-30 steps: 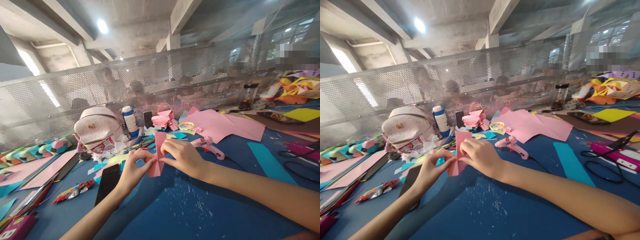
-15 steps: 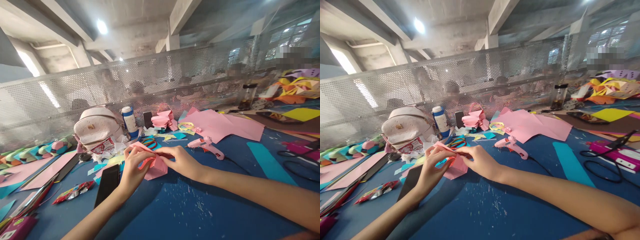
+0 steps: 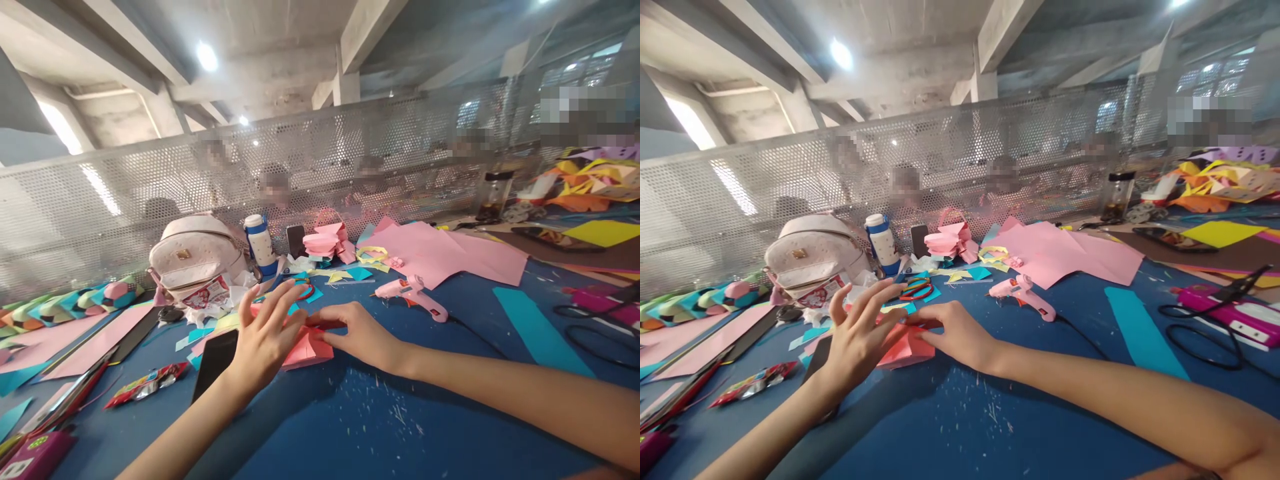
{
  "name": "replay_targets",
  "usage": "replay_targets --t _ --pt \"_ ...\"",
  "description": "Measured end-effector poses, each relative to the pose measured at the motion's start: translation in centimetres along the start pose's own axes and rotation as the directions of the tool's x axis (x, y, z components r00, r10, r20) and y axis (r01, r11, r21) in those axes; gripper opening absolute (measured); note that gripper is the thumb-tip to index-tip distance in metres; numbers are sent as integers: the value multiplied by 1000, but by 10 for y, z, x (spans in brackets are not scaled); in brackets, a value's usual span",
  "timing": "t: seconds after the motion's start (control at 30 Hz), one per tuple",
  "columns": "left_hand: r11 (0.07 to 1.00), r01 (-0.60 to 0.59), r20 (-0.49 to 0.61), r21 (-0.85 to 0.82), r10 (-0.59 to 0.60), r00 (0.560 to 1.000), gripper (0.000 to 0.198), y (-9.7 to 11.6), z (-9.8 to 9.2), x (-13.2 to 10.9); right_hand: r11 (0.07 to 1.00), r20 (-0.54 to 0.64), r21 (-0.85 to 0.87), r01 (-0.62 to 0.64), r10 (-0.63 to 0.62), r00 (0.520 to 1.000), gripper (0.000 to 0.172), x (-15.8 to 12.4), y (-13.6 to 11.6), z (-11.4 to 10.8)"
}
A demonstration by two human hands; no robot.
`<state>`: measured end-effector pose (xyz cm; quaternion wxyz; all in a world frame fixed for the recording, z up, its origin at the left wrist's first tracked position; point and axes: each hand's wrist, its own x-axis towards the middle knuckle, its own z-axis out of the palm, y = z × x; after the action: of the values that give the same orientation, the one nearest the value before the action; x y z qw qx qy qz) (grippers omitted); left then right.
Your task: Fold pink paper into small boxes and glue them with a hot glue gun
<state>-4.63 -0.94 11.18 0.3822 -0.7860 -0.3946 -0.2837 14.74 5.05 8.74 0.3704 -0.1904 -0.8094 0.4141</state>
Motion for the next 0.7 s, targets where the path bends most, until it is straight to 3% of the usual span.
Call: replay_targets --t 0.27,0.47,0.57,0.7 --pt "964 193 39 -181 -189 981 12 -7 4 0 995 8 103 8 -9 1000 14 6 -5 -9" --pt "789 374 83 -488 -385 919 9 -13 10 -2 998 103 67 4 -11 995 61 6 -4 -12" --pt "698 408 112 -588 -429 896 8 -12 14 -3 991 87 133 -28 17 996 57 5 -1 -11" --pt "660 440 136 -609 -460 877 9 -8 18 -4 977 77 204 -61 46 996 50 7 3 -10"
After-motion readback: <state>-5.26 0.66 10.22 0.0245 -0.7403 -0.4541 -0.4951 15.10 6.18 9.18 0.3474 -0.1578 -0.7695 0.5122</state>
